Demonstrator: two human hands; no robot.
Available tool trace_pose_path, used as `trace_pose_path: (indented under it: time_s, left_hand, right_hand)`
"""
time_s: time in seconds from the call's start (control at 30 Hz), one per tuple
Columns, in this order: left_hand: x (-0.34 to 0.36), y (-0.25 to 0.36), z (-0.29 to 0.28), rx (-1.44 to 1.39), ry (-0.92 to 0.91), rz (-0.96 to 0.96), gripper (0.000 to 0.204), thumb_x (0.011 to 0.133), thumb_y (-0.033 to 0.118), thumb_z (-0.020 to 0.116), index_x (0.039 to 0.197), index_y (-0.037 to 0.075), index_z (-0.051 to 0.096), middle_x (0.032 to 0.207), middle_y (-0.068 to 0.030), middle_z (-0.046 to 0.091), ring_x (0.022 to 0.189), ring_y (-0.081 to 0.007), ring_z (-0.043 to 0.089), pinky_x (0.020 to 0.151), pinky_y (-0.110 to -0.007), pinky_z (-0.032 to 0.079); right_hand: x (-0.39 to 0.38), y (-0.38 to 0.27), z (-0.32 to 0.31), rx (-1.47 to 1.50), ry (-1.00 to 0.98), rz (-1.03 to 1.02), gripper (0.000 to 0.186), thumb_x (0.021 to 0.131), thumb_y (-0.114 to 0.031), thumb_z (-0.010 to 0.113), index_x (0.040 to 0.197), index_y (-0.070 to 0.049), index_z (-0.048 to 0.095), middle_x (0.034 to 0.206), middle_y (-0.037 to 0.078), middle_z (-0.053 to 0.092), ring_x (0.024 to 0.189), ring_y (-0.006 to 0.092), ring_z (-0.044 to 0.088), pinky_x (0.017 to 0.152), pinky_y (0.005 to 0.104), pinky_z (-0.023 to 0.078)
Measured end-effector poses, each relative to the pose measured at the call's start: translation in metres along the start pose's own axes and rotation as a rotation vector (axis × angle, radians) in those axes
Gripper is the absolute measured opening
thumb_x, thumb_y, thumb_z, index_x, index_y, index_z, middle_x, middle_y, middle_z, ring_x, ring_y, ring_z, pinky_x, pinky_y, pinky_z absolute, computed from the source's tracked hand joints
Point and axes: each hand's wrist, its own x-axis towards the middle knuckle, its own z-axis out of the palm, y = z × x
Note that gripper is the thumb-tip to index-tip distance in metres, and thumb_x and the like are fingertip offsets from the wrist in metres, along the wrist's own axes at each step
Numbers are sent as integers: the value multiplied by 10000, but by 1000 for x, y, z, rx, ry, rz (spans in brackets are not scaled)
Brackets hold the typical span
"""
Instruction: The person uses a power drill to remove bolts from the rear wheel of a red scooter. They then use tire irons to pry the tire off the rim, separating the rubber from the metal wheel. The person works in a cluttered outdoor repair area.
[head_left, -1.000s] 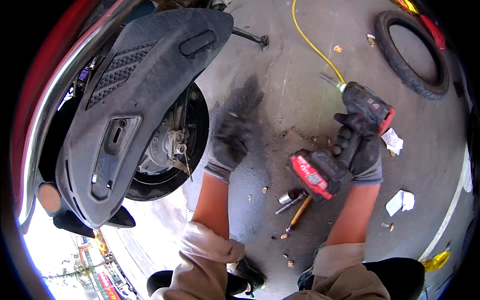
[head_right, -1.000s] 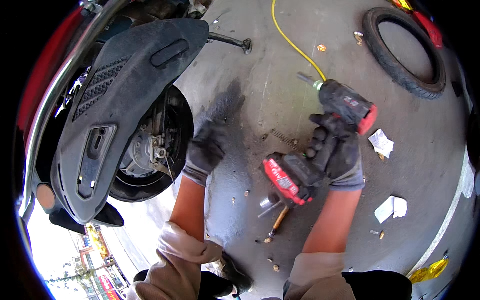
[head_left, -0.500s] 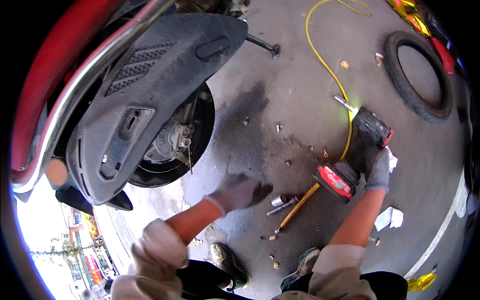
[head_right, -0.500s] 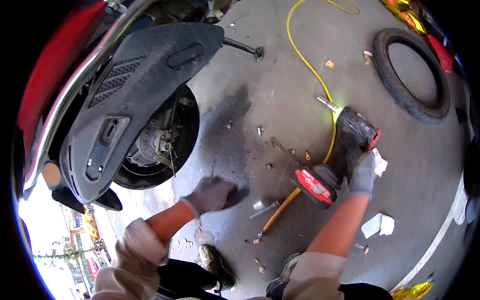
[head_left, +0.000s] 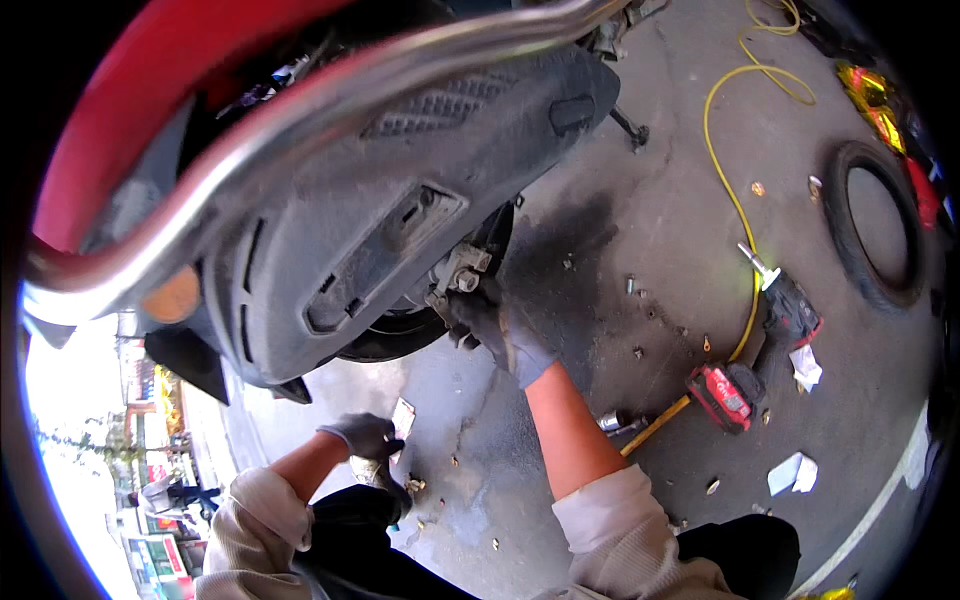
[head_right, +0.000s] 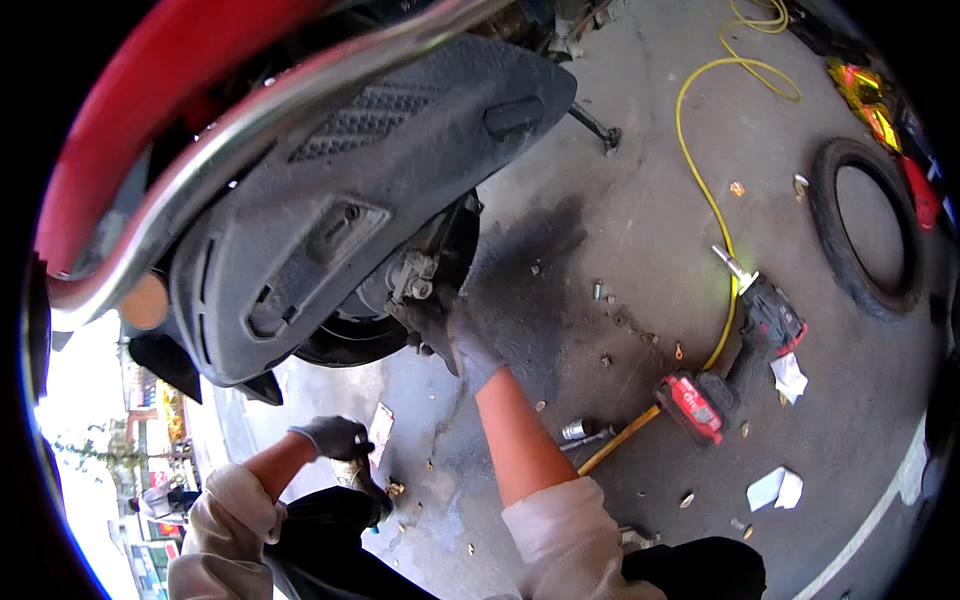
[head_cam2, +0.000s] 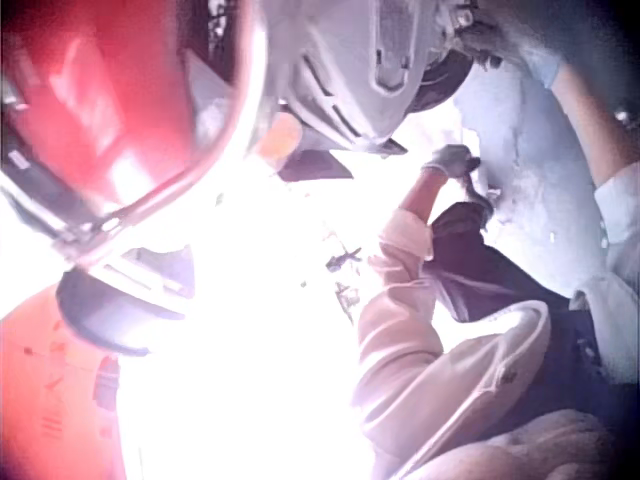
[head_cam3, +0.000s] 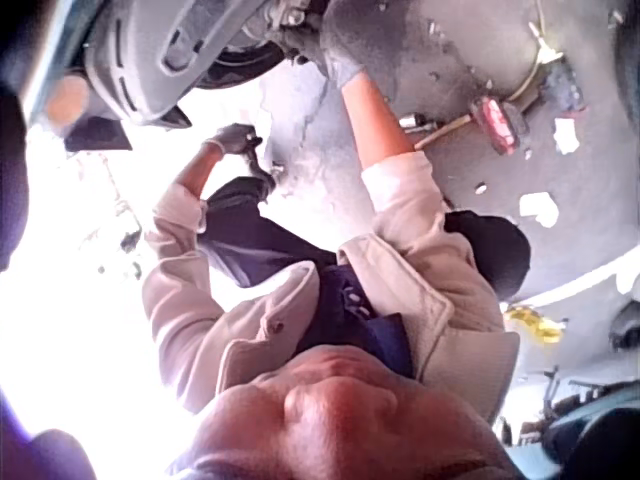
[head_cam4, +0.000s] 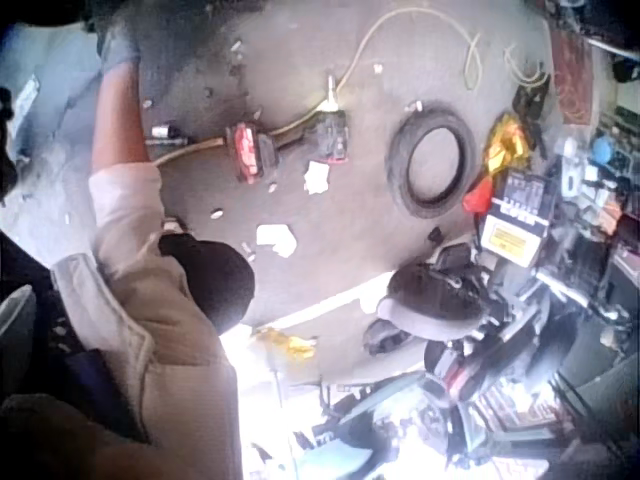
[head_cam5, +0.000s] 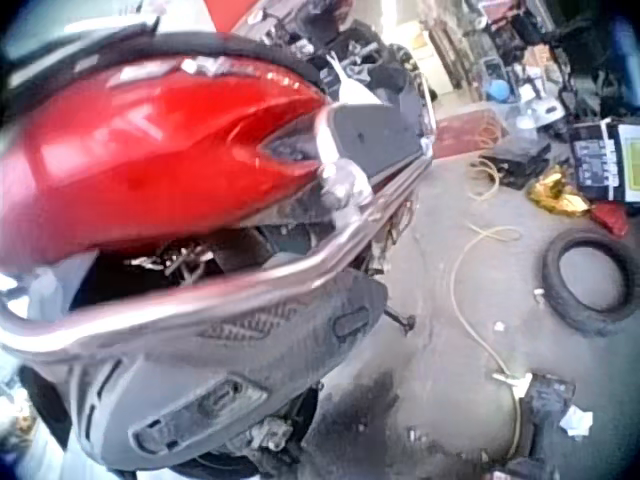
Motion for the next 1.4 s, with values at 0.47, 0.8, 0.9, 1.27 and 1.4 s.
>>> trace_pose_path:
  time_s: [0.47,0.8,0.9,1.27,1.4]
  left_hand:
    - [184,-220,-68,-515,1175,336,312,834,312,600,1007,66,684,962,-182,681,865,-315,660,749,-383,515]
    - [223,-264,-144,-545,1150,583,304,831,298,598,1003,63,688,971,-178,683,882,-317,661,762,-383,519]
    - [216,-284,-164,-511,1179,583,302,830,293,597,1002,63,690,973,-176,684,887,-318,661,766,-383,520]
    - [194,-225,-209,-501,1146,580,294,827,278,595,998,59,694,982,-171,686,906,-319,662,780,-383,525]
    - [186,-219,-218,-479,1127,531,292,826,272,594,996,58,696,985,-169,687,913,-320,663,785,-382,527]
  right_hand:
    - [42,-4,5,221,775,-924,269,908,-172,539,1111,-9,610,963,135,675,875,246,648,794,359,499]
    - [6,-12,26,-785,1057,-540,338,888,-326,580,1025,-22,636,902,175,694,819,266,664,730,397,498]
    - [11,-14,46,-822,1009,-419,382,908,-354,541,1039,-9,637,880,181,689,761,237,658,681,395,501]
    - [14,-12,0,-1351,1134,-277,341,847,-260,557,1083,-35,654,1126,230,632,1105,383,582,921,428,469]
    - [34,-8,3,-1277,1098,-298,329,842,-230,559,1094,-39,648,1131,229,627,1102,389,578,927,432,467]
